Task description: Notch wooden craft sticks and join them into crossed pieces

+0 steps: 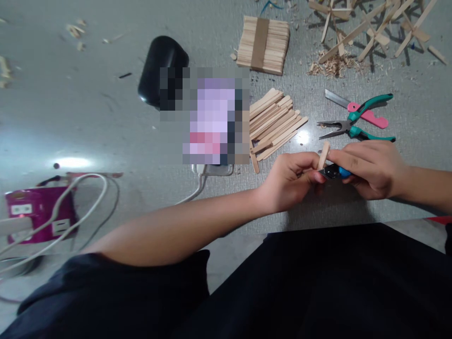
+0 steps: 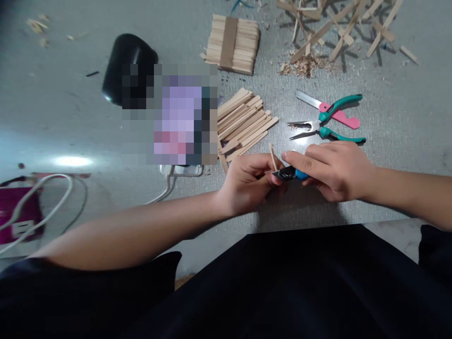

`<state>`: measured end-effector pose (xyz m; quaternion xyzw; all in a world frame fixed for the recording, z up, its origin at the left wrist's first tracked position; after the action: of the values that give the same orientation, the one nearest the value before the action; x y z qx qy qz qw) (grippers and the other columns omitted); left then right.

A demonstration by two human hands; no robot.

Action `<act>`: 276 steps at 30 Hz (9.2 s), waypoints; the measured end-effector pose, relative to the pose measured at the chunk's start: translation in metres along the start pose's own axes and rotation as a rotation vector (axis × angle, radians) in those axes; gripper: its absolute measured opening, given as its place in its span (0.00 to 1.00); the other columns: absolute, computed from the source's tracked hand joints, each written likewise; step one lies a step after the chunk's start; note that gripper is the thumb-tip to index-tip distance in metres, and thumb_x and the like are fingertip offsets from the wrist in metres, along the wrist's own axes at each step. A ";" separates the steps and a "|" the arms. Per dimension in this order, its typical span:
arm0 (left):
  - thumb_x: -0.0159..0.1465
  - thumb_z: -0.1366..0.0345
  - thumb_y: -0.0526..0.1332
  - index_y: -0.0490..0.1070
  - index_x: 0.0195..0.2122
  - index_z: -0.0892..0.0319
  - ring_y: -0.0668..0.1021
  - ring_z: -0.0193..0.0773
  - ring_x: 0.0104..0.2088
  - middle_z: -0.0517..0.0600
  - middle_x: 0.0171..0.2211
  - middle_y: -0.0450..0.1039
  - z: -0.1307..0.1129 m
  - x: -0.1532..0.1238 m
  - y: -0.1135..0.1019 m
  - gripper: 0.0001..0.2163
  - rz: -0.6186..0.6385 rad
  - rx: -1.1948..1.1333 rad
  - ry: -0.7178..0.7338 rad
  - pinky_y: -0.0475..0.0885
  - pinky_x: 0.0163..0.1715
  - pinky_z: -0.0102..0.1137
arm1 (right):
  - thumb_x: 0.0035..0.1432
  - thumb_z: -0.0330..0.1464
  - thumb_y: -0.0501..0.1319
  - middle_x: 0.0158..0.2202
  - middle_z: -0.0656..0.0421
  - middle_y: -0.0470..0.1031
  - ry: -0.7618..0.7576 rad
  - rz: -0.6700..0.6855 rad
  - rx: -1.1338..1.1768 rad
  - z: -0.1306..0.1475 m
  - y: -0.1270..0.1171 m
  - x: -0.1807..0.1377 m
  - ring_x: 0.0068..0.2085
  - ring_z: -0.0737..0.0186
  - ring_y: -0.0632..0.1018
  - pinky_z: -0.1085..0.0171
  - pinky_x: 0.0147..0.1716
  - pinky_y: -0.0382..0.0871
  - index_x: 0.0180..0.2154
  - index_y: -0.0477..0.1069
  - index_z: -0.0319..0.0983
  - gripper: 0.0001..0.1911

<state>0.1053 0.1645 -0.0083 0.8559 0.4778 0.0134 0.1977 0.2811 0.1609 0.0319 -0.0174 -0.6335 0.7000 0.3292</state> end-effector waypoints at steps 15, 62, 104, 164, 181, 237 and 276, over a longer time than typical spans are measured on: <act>0.63 0.39 0.85 0.81 0.32 0.61 0.73 0.26 0.15 0.46 0.22 0.80 0.002 -0.001 0.002 0.28 0.062 -0.141 -0.084 0.70 0.15 0.21 | 0.88 0.39 0.49 0.40 0.57 0.83 -0.076 -0.011 0.052 -0.006 -0.001 -0.002 0.35 0.56 0.81 0.58 0.36 0.72 0.75 0.67 0.40 0.24; 0.65 0.46 0.86 0.70 0.37 0.57 0.86 0.36 0.20 0.48 0.29 0.88 0.010 0.004 0.001 0.28 0.059 -0.347 -0.110 0.82 0.20 0.24 | 0.80 0.37 0.66 0.44 0.57 0.88 0.043 -0.160 0.052 -0.014 -0.012 -0.001 0.38 0.56 0.84 0.57 0.36 0.72 0.76 0.73 0.49 0.27; 0.67 0.45 0.84 0.73 0.39 0.59 0.85 0.33 0.21 0.46 0.26 0.85 0.007 0.004 0.002 0.26 0.075 -0.340 -0.092 0.83 0.22 0.23 | 0.84 0.41 0.62 0.45 0.54 0.89 -0.002 -0.235 0.020 -0.011 -0.018 0.001 0.39 0.56 0.87 0.60 0.35 0.76 0.75 0.74 0.41 0.26; 0.71 0.44 0.81 0.75 0.38 0.59 0.83 0.33 0.22 0.46 0.25 0.82 0.006 0.002 0.004 0.24 0.153 -0.337 -0.066 0.82 0.24 0.24 | 0.85 0.43 0.61 0.48 0.54 0.91 0.027 -0.158 0.072 -0.015 -0.018 -0.001 0.40 0.54 0.88 0.58 0.37 0.79 0.82 0.68 0.46 0.31; 0.72 0.44 0.80 0.74 0.37 0.58 0.83 0.33 0.21 0.46 0.25 0.82 0.005 0.002 0.005 0.24 0.172 -0.318 -0.050 0.81 0.24 0.24 | 0.87 0.42 0.59 0.45 0.54 0.89 -0.052 -0.147 0.075 -0.011 -0.016 0.002 0.39 0.56 0.87 0.60 0.37 0.76 0.83 0.65 0.41 0.32; 0.63 0.35 0.83 0.74 0.33 0.58 0.79 0.29 0.21 0.44 0.23 0.77 0.002 0.005 0.003 0.31 0.045 -0.189 -0.019 0.80 0.22 0.23 | 0.86 0.43 0.59 0.52 0.53 0.91 0.035 -0.128 0.091 -0.008 -0.013 0.004 0.44 0.54 0.90 0.59 0.41 0.80 0.75 0.74 0.43 0.26; 0.63 0.35 0.82 0.73 0.35 0.58 0.80 0.30 0.23 0.44 0.25 0.78 -0.004 0.007 -0.001 0.32 0.068 -0.167 -0.029 0.80 0.22 0.23 | 0.89 0.52 0.48 0.51 0.50 0.90 0.116 0.031 0.179 -0.019 -0.016 0.008 0.44 0.52 0.89 0.57 0.42 0.79 0.70 0.76 0.40 0.30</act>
<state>0.1077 0.1721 -0.0065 0.8521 0.4428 0.0473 0.2749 0.2901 0.1811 0.0456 -0.0383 -0.5481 0.7565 0.3546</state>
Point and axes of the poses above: each hand's wrist, its own x-axis towards the middle knuckle, its own y-axis out of the palm, z = x × y, the point moved 7 cm from there along x, towards the middle knuckle
